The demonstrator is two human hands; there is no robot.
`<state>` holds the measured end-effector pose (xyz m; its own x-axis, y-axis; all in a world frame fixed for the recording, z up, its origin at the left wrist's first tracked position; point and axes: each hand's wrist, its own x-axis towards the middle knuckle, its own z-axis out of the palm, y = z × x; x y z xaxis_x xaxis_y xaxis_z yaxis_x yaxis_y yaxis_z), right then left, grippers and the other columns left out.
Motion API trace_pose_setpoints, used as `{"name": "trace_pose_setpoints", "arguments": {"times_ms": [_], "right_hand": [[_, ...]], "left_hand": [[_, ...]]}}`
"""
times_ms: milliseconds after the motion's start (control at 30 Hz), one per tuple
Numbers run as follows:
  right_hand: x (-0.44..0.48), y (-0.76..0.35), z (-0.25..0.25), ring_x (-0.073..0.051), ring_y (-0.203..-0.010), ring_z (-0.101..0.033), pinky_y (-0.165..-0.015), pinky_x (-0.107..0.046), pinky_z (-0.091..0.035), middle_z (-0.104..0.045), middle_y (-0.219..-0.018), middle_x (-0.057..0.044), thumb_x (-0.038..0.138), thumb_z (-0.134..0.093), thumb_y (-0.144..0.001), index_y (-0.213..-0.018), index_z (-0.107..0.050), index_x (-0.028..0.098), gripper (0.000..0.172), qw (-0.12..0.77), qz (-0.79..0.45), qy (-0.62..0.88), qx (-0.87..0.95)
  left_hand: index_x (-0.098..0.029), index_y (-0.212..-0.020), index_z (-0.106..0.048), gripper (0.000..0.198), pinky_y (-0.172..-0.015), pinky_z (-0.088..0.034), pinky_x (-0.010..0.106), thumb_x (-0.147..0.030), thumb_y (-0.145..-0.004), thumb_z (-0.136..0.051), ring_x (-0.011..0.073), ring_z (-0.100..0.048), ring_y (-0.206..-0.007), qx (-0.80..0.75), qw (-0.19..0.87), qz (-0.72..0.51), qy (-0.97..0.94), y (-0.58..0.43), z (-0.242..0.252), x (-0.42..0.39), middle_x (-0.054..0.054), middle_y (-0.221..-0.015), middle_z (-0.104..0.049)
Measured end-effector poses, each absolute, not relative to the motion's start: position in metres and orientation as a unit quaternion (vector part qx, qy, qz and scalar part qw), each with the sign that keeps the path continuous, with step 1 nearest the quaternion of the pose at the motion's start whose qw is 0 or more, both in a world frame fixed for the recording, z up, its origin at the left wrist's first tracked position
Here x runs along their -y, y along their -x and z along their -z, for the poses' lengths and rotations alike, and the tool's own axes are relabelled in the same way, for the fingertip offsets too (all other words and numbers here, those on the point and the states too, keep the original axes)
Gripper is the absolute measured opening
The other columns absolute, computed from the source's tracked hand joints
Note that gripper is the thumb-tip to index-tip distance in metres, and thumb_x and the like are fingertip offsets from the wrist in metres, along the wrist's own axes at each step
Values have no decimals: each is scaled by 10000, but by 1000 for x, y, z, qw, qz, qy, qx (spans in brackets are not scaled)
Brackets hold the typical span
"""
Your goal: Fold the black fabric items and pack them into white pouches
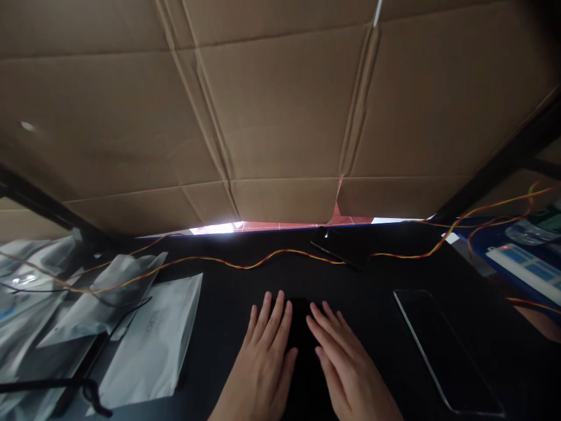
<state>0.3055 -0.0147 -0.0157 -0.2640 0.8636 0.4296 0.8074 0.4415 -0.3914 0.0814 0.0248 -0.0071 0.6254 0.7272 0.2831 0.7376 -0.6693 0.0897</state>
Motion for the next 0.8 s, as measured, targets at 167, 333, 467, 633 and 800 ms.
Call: {"name": "trace_pose_setpoints", "arguments": {"times_ms": [167, 333, 467, 633, 800], "right_hand": [[13, -293, 13, -296, -1609, -416, -1221, -542, -533, -418, -1751, -73, 126, -443, -1109, -1784, -150, 254, 748, 308, -21, 546, 779], [13, -290, 20, -427, -1595, -399, -1145, -691, -555, -381, -1744, -147, 463, -546, -1129, -1784, -7, 197, 889, 236, -24, 530, 814], [20, -313, 5, -397, -1608, -381, -1173, -671, -529, -370, -1759, -141, 450, -436, -1169, -1791, -30, 225, 776, 260, -50, 529, 806], [32, -334, -6, -349, -1592, -429, -1156, -607, -570, -399, -1767, -72, 297, -444, -1160, -1754, -281, 335, 616, 322, -41, 595, 735], [35, -330, 2, -334, -1562, -494, -1084, -511, -645, -478, -1726, -60, 277, -536, -1128, -1611, -541, 301, 483, 323, -25, 568, 757]], "left_hand": [[-147, -1784, -115, 723, -1267, -436, 608, -271, -1139, -417, 374, -252, -1689, 408, 33, 166, 897, -94, 17, -21, 175, -1801, -322], [-170, -1788, -94, 738, -1257, -459, 586, -229, -1127, -417, 343, -333, -1665, 386, 24, 172, 906, -94, 25, -25, 168, -1777, -384], [-246, -1787, -138, 705, -1245, -477, 606, -229, -1135, -406, 329, -439, -1616, 442, 18, 198, 875, -48, 8, -34, 144, -1744, -464], [-239, -1651, -440, 644, -1166, -535, 660, -531, -1082, -518, 447, -570, -1503, 592, 96, 228, 767, 47, 6, -42, 180, -1583, -634], [-286, -1200, -622, 309, -643, -631, 377, -539, -1072, -500, 285, -789, -697, 620, 10, 236, 748, 70, 6, -44, 7, -797, -749]]}}
